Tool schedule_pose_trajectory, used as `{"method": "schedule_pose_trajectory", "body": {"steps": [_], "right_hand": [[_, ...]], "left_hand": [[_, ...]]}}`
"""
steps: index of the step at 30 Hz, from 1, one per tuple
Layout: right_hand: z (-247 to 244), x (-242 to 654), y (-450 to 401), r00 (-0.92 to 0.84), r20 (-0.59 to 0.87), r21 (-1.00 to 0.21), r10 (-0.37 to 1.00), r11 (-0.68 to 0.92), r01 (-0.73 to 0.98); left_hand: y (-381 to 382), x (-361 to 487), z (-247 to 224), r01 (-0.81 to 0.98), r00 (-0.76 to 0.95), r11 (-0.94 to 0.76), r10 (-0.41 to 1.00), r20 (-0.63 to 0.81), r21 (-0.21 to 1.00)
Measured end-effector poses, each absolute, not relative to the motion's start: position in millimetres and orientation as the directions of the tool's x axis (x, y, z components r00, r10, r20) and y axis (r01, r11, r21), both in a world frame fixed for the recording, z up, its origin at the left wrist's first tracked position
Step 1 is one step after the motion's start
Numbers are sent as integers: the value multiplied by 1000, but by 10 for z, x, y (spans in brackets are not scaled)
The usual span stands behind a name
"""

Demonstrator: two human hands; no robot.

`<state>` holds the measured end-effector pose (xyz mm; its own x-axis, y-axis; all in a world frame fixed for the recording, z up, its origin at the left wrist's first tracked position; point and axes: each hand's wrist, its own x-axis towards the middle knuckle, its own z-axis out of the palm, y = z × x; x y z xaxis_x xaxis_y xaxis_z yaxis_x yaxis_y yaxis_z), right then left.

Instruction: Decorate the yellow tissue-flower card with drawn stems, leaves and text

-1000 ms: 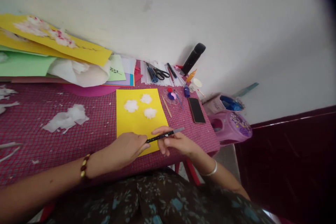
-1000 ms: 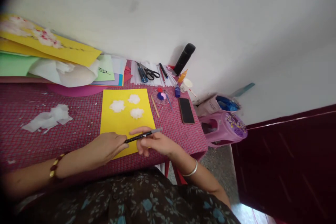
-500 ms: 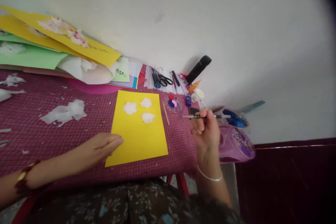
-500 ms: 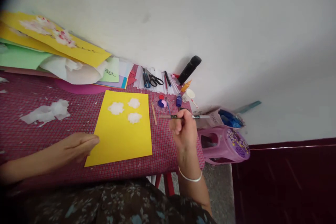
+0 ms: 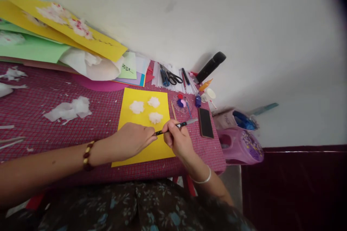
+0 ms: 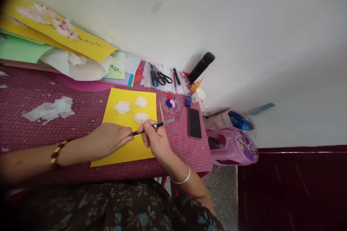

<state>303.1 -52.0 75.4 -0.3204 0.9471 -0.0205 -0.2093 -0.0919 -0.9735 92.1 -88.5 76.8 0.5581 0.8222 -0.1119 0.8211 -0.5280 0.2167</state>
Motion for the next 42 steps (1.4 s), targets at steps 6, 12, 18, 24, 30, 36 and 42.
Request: {"method": "schedule_pose_trajectory", "body": {"steps": [6,12,18,24,30,36,42], "right_hand": [[1234,3647,-106,178,249,-869,952,301,-392],[584,3009,137,-138,156,-971,978,126,-202],[-24,2870,262,-120,116,-993,986,114,-26],[-142,2891,291,-52,71,-997,996,71,-5],[-137,2850,313,-60,39,-996,997,44,82],[-92,2827,302,-82,53,-992,995,62,111],[-110,2822,318,-75,58,-991,996,66,112]], "left_hand": [[-1082,419,503,843,459,-400,883,-94,359],[-921,700,285,659,719,-678,695,-6,325],[-890,737,-15,550,803,-777,592,59,307],[-949,726,-50,548,800,-757,598,39,356],[-946,748,-66,535,815,-753,580,1,384],[-924,765,16,538,821,-760,570,-25,365],[-895,778,50,538,828,-763,559,-52,357]]}}
